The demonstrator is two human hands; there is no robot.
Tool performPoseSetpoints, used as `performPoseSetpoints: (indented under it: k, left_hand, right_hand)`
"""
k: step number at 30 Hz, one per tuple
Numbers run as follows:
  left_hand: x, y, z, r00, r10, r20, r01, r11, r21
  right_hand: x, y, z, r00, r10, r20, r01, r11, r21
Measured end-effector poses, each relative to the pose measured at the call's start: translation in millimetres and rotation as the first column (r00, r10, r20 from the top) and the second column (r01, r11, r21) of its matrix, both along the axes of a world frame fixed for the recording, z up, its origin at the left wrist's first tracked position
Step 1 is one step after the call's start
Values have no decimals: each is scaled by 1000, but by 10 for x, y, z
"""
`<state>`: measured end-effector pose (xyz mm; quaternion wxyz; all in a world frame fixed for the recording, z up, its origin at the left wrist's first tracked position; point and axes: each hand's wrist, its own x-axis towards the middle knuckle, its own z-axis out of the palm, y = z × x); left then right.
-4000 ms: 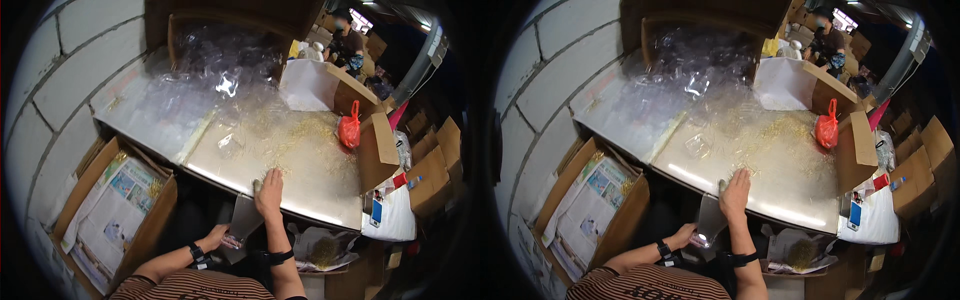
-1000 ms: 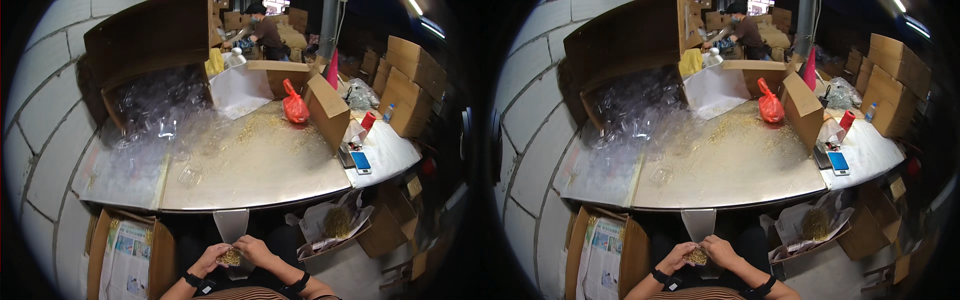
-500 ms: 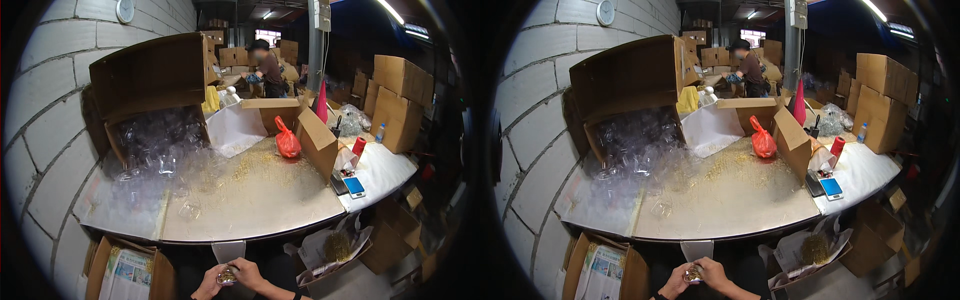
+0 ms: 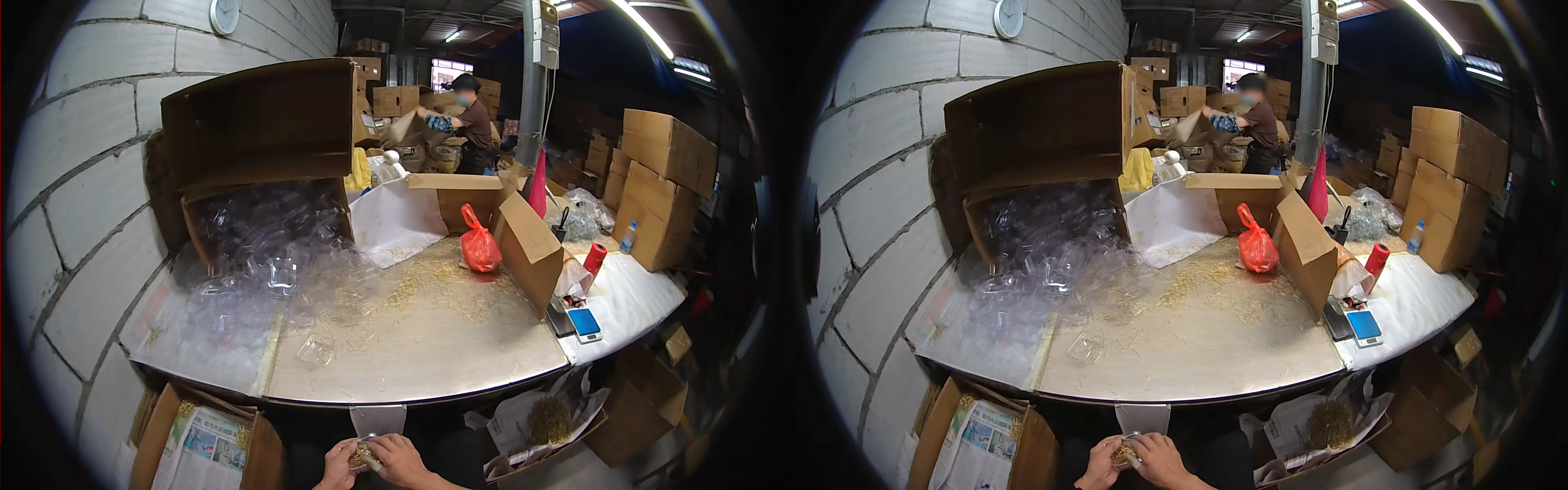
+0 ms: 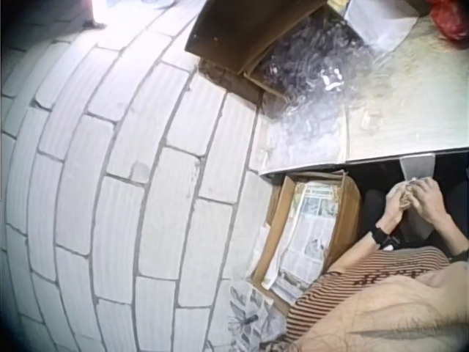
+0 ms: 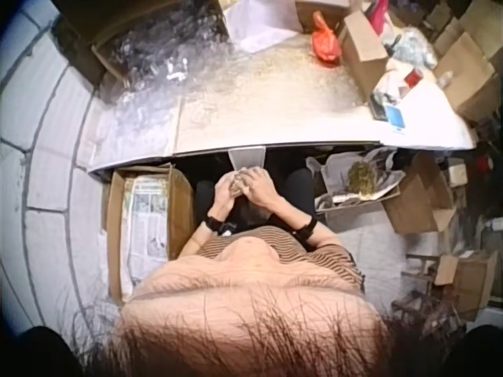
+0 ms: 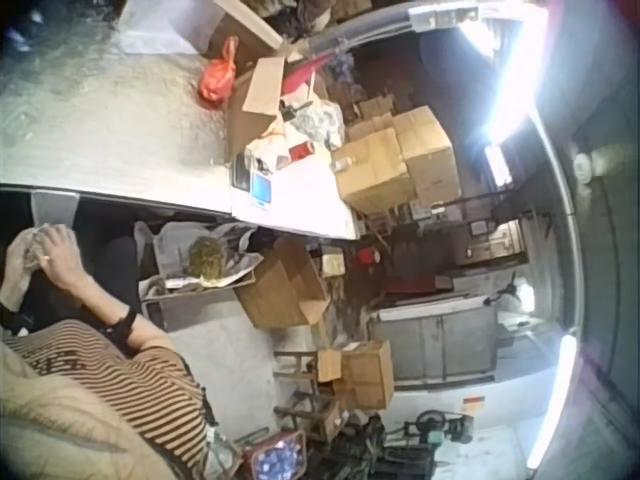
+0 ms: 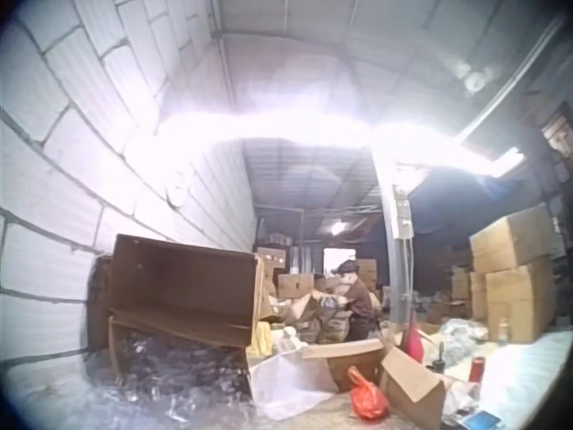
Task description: Sorting and packaging gold-colored metal pins into small plastic bags.
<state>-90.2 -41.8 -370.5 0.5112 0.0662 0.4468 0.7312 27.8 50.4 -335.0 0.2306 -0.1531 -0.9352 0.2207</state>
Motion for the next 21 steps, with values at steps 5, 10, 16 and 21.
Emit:
performPoseSetpoints:
  k: [5, 10, 16, 21]
  left_hand:
    - [29, 17, -72, 997, 58, -45, -59, 998, -32]
    - [-16, 60, -180, 990, 58, 131, -76, 987, 142]
    - [-58, -38, -98, 987, 11, 161, -38, 985, 169]
    - [44, 63, -208, 995, 90, 52, -96, 988, 119]
  right_hand:
    - [-57, -2, 90, 1000, 10, 15, -13, 979, 203]
    - [-81, 76, -108, 991, 14, 134, -27, 995, 94]
    - [-100, 18, 5, 995, 60, -76, -65, 996, -64]
    - [-151, -29, -95, 992, -27, -127, 36, 997, 67]
